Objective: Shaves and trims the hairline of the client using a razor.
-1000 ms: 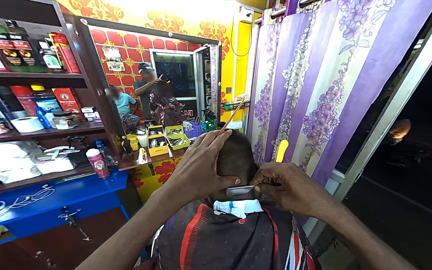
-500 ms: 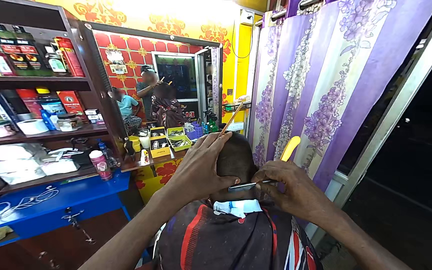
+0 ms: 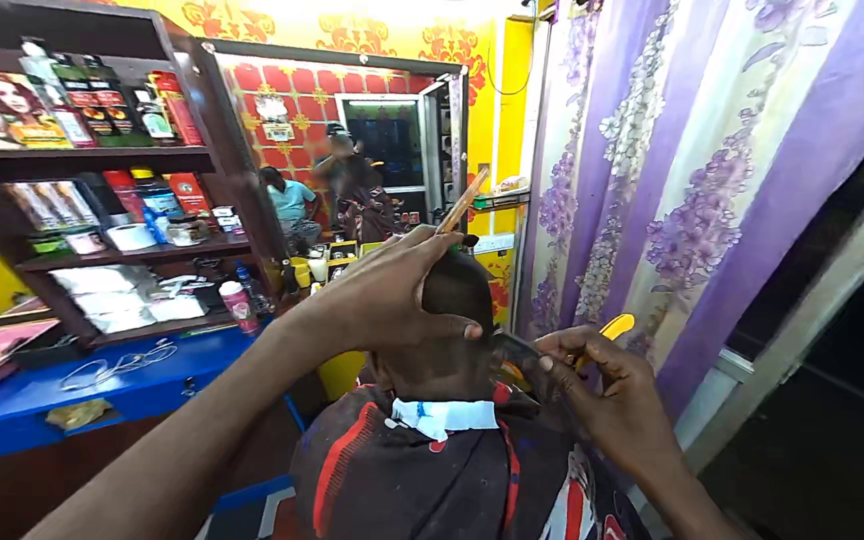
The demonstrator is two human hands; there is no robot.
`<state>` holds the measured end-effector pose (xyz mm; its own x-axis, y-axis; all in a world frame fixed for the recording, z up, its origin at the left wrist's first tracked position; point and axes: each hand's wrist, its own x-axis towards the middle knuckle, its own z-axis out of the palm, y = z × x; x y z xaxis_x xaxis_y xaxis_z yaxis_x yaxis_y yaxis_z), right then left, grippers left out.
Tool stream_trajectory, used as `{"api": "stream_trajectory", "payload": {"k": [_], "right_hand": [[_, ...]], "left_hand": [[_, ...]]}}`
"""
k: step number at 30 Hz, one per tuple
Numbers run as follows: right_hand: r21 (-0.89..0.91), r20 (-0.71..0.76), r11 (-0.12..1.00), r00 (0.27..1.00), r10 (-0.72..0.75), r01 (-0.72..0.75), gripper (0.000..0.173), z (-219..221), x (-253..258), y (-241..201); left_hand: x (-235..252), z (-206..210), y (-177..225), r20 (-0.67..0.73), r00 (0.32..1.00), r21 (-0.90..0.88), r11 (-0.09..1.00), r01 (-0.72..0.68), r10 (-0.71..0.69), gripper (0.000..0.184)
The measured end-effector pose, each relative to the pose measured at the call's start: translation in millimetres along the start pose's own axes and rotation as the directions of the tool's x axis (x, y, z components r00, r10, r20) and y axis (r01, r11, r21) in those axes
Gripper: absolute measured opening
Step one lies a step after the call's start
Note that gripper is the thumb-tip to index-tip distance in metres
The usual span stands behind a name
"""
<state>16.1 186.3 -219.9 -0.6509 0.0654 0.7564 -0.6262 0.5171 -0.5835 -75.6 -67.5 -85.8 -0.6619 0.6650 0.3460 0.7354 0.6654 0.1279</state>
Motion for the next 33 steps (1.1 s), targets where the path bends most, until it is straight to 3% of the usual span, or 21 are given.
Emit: {"api": "stream_trajectory", "payload": {"k": [3,10,33], "right_hand": [[0.051,0.014,0.996,0.997,-0.073,0.072,0.015,11.6,-2.1,9.3],[0.033,0.064,0.991,0.989,-0.130,0.129,0.014,30.4,3.6,20.9],[-0.095,0.048,0.962,0.967,-0.252,0.255,0.015,41.8,6.9,24.9]], "left_hand": [[5.2,0.7,14.0,0.119,0.991,0.064,0.996,0.062,-0.069,0.107],[7.3,4.0,32.4,0.176,0.966,0.186,0.970,0.155,-0.188,0.114],[12.0,4.0,40.2,0.233,0.948,0.240,0.957,0.162,-0.219,0.116]]}}
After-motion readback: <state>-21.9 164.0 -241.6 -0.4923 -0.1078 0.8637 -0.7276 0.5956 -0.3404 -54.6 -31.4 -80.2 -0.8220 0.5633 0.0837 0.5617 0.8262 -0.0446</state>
